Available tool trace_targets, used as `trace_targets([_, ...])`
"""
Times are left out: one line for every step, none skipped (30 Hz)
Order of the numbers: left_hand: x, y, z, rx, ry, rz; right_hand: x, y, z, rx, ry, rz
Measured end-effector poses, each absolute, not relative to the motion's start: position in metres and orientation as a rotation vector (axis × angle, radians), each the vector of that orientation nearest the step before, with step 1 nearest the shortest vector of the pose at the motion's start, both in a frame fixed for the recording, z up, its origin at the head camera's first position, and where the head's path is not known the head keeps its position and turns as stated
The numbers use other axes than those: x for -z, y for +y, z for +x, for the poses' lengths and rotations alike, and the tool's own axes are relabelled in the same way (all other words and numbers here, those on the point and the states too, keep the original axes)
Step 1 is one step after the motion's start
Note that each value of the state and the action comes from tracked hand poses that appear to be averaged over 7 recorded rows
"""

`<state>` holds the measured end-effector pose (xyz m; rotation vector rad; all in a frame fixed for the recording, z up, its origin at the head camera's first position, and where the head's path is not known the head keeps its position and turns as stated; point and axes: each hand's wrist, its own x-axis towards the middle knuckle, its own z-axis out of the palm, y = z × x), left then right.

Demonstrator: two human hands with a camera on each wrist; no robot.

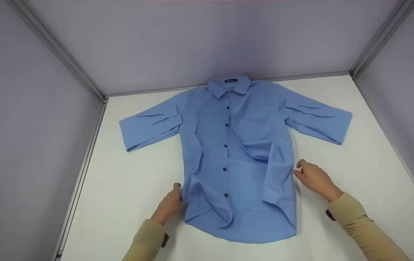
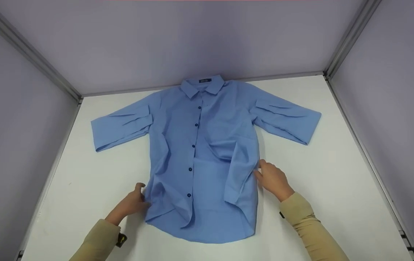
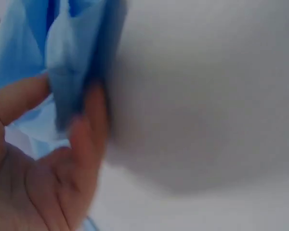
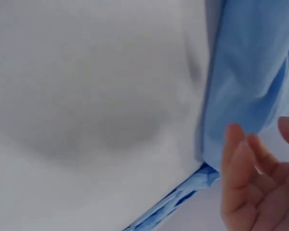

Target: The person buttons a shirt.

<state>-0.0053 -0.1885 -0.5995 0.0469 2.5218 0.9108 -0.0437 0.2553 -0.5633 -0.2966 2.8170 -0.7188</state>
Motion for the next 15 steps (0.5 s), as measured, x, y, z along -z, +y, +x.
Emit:
trace_targets([0.597,-0.185,-0.004,-0.846,2.604,0.069,0.562,0.251,-0.043,0.72,2.835,-0.31])
trace_targets([0.594,-0.18,-0.003,-0.784,2.676,0.082,0.561,0.247,-0.043,0.723,2.845,-0.327])
trace_targets([0.591,-0.175,-0.003,-0.73,2.732,0.093,0.56,0.242,-0.043,0.726,2.851,-0.337])
trace_targets([0.59,-0.17,-0.002,-0.691,2.771,0.113,0.56,0.237,-0.043,0.724,2.853,-0.342])
trace_targets([0.589,-0.166,-0.002,-0.671,2.79,0.14,0.561,0.232,-0.044,0.723,2.85,-0.336])
trace_targets([0.59,-0.162,-0.002,-0.654,2.793,0.165,0.562,0.227,-0.046,0.715,2.844,-0.324])
trace_targets([0.592,-0.16,-0.002,-0.633,2.796,0.198,0.565,0.224,-0.048,0.712,2.831,-0.303])
trace_targets([0.594,-0.159,-0.002,-0.612,2.787,0.231,0.567,0.222,-0.05,0.712,2.813,-0.281])
trace_targets([0.596,-0.159,-0.002,-0.586,2.769,0.275,0.57,0.221,-0.052,0.721,2.793,-0.258])
trace_targets([0.598,-0.161,-0.003,-0.569,2.738,0.317,0.573,0.221,-0.055,0.727,2.775,-0.245])
trace_targets([0.599,-0.165,-0.004,-0.566,2.699,0.353,0.576,0.222,-0.058,0.741,2.757,-0.24])
trace_targets([0.599,-0.168,-0.005,-0.564,2.657,0.382,0.579,0.224,-0.06,0.761,2.747,-0.248])
trace_targets([0.596,-0.173,-0.007,-0.578,2.612,0.403,0.58,0.227,-0.063,0.789,2.745,-0.264])
trace_targets([0.592,-0.178,-0.008,-0.602,2.557,0.405,0.58,0.23,-0.065,0.825,2.75,-0.28])
trace_targets([0.586,-0.182,-0.01,-0.616,2.506,0.387,0.579,0.232,-0.067,0.867,2.767,-0.29])
